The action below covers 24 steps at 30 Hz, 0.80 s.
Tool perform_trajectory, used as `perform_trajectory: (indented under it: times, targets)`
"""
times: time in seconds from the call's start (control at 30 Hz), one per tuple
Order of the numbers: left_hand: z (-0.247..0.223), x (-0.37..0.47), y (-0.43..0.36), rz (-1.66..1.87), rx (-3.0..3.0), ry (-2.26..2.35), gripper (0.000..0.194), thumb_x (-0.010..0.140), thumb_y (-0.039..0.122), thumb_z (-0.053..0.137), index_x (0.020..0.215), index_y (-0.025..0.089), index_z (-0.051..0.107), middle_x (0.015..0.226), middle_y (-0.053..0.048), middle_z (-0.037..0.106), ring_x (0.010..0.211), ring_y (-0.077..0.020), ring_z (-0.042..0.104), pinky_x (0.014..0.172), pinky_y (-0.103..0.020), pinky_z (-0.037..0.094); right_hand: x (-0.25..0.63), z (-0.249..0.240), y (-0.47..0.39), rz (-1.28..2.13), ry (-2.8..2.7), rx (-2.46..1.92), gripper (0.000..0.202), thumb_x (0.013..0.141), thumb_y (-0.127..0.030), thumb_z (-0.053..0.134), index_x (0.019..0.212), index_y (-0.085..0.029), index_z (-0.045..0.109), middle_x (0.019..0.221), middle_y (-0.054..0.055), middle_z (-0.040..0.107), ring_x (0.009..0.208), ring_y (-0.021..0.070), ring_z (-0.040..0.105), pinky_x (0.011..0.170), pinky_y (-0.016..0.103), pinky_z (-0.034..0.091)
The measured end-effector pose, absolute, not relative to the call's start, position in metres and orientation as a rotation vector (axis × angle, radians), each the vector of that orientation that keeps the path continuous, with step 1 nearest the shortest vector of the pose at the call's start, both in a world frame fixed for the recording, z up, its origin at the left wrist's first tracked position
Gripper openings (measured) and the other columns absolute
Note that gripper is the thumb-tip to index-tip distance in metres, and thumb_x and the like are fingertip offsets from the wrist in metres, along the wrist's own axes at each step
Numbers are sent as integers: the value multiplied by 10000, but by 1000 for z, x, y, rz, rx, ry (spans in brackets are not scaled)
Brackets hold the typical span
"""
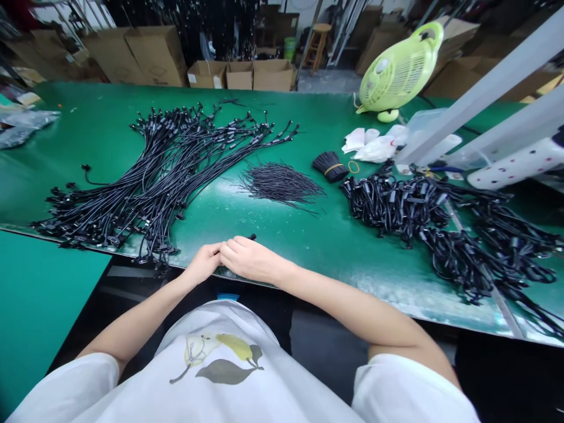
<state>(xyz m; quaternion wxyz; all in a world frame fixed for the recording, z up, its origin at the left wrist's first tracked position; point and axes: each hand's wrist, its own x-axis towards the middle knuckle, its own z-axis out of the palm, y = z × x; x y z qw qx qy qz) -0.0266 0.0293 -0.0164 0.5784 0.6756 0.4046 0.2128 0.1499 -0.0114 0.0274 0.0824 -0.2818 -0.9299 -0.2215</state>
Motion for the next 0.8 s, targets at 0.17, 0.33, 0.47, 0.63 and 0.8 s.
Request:
perform_trajectory:
  times: [0.17,0.33,0.47,0.63,0.8]
  targets:
    - [-21,-25,26,422,1451,873,97,676,221,473,615,163,520,523,38,466,522,-107,428,543,-230,350,149,37,-12,-776,-2929,-624,262,938,-80,349,843,-138,586,785,57,519,726,180,471,625,332,317]
    - [-22,-23,21,414,1410,871,90,687,212,502,640,154,551,505,44,470,494,-97,422,520,-219,337,144,36,-19,-866,-2964,-681,267,866,-45,397,749,-141,617,694,69,482,649,201,417,581,353,258]
    - [-20,-21,15,474,1447,898,132,733,173,509,766,166,636,589,29,561,634,-150,538,657,-266,445,137,27,-26,-834,-2964,-832,337,820,8,352,676,-152,611,631,84,476,618,216,390,569,356,238]
    - [-9,-6,14,637,1283,909,381,711,67,526,1039,194,674,1036,-43,705,1121,-237,560,1050,-381,360,133,14,-9,-545,-2700,-1336,295,787,28,364,684,-141,583,605,89,496,576,205,390,535,343,223]
    - [5,6,36,802,892,781,268,832,245,513,1003,133,685,1002,-82,711,1059,-245,594,982,-383,412,127,16,10,-371,-2300,-1564,215,890,-119,417,761,-144,587,697,96,589,665,199,499,559,309,282]
